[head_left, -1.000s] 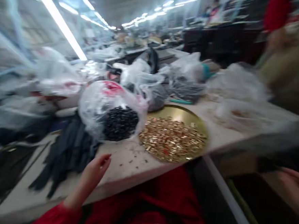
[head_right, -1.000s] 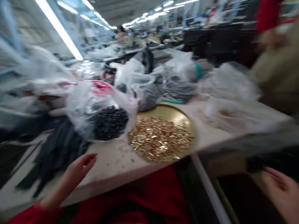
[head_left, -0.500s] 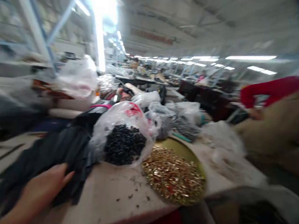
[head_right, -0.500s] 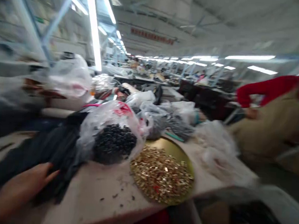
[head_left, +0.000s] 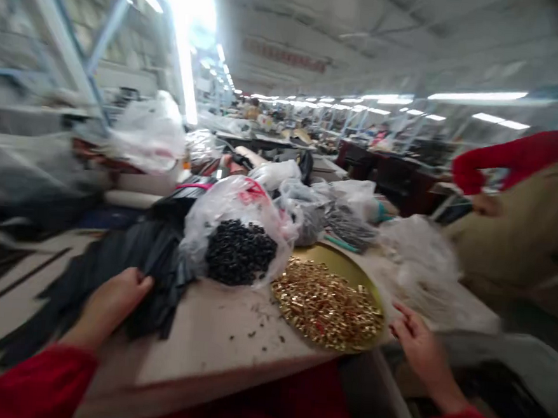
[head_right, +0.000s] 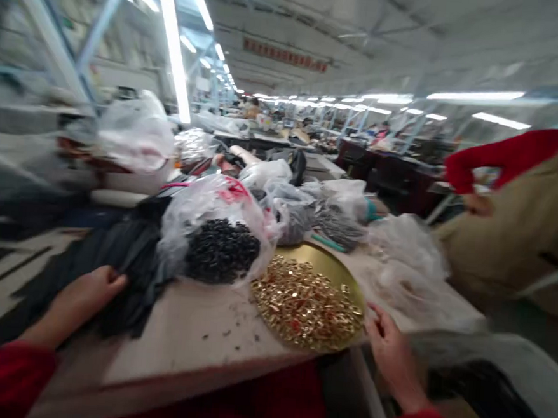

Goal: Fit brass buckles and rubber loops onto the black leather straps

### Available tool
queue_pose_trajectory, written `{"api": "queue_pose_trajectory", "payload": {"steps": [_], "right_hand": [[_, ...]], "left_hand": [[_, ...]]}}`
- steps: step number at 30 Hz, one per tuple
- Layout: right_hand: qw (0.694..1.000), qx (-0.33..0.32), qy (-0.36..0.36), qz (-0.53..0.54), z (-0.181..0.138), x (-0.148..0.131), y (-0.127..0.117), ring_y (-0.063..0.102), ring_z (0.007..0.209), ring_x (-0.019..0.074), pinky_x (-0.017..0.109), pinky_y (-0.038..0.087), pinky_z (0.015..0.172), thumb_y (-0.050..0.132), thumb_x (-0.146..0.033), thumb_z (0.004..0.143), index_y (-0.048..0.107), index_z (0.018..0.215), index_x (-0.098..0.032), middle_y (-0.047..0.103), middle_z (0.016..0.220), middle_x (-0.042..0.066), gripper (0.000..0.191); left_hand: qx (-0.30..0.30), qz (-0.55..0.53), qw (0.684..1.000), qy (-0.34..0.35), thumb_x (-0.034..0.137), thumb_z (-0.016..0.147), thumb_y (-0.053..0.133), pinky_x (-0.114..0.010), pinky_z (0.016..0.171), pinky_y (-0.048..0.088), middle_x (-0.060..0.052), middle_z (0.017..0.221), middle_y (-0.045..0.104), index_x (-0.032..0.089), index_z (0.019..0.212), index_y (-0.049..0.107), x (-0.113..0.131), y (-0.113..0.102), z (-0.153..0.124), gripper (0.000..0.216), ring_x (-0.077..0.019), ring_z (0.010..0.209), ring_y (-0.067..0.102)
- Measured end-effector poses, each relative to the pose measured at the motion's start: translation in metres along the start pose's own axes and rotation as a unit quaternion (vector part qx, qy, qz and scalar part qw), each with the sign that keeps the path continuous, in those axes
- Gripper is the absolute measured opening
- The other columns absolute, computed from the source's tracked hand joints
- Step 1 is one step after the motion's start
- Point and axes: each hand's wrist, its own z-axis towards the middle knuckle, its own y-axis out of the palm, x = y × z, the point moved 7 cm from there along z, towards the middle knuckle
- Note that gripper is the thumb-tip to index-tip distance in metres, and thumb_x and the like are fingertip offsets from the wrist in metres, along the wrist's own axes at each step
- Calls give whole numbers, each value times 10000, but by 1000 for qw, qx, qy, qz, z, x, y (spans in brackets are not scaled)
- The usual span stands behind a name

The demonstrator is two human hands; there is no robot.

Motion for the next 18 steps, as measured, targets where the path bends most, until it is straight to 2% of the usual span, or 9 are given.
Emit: {"api": "queue_pose_trajectory", "payload": {"steps": [2, 4, 6, 8, 10, 11, 13, 15, 18], "right_hand": [[991, -109, -76, 22, -16, -66, 60, 608, 763, 199, 324, 480, 732, 478, -466, 750, 533, 1160, -206, 647, 871, 65, 489], [951, -262, -148, 72, -52, -127, 116, 598, 782, 192, 313, 471, 729, 478, -459, 775, 557, 1131, -203, 643, 887, 69, 445], [890, -404, -165, 134, -96, -169, 161, 568, 624, 166, 293, 469, 605, 450, -471, 796, 500, 1199, -156, 615, 713, 38, 514], [833, -504, -98, 205, -129, -190, 197, 516, 498, 123, 260, 441, 498, 406, -497, 819, 375, 1289, -122, 596, 671, 15, 602], [793, -552, -21, 258, -148, -198, 225, 504, 475, 96, 231, 424, 447, 365, -497, 842, 344, 1291, -156, 608, 759, 28, 563], [782, -564, 8, 264, -153, -198, 237, 507, 475, 89, 222, 424, 437, 382, -475, 844, 367, 1265, -177, 610, 784, 29, 516], [789, -560, 47, 248, -157, -193, 254, 514, 483, 87, 208, 427, 427, 448, -398, 827, 433, 1196, -196, 601, 767, 13, 420], [808, -542, 56, 223, -157, -189, 263, 515, 490, 93, 208, 432, 430, 481, -322, 807, 481, 1151, -191, 588, 715, -3, 369], [817, -535, -16, 212, -157, -197, 266, 524, 529, 109, 226, 436, 470, 498, -279, 787, 562, 1084, -178, 605, 695, -2, 320]], "left_hand": [[21, 11, 999, -41, 266, 769, 441, -165, 425, 346, 76, 481, 491, 173, 610, 500, -30, -33, -33, 194, -114, 470, 474], [-12, -62, 997, -37, 318, 766, 480, -185, 472, 362, 57, 524, 486, 188, 630, 478, -27, -38, -71, 188, -122, 512, 480], [-96, -177, 979, -19, 344, 782, 454, -197, 485, 365, 58, 542, 468, 195, 642, 452, -3, -18, -109, 205, -112, 507, 459], [-172, -232, 957, -27, 328, 775, 466, -204, 478, 353, 60, 533, 469, 196, 636, 431, 19, 10, -142, 195, -106, 490, 447], [-217, -277, 935, -43, 313, 773, 475, -213, 480, 351, 54, 541, 500, 193, 640, 430, 30, 38, -163, 185, -106, 491, 463], [-217, -296, 929, -52, 305, 767, 487, -217, 488, 351, 49, 543, 512, 190, 637, 437, 30, 49, -167, 180, -110, 501, 473], [-179, -330, 924, -76, 291, 738, 526, -225, 509, 353, 40, 554, 525, 182, 621, 460, 22, 65, -165, 172, -117, 531, 486], [-148, -359, 916, -101, 295, 721, 549, -230, 528, 363, 34, 565, 525, 177, 610, 472, 11, 79, -156, 179, -123, 559, 504], [-163, -401, 892, -131, 301, 737, 520, -228, 531, 398, 31, 591, 551, 171, 696, 485, 1, 96, -147, 140, -124, 565, 549]]}}
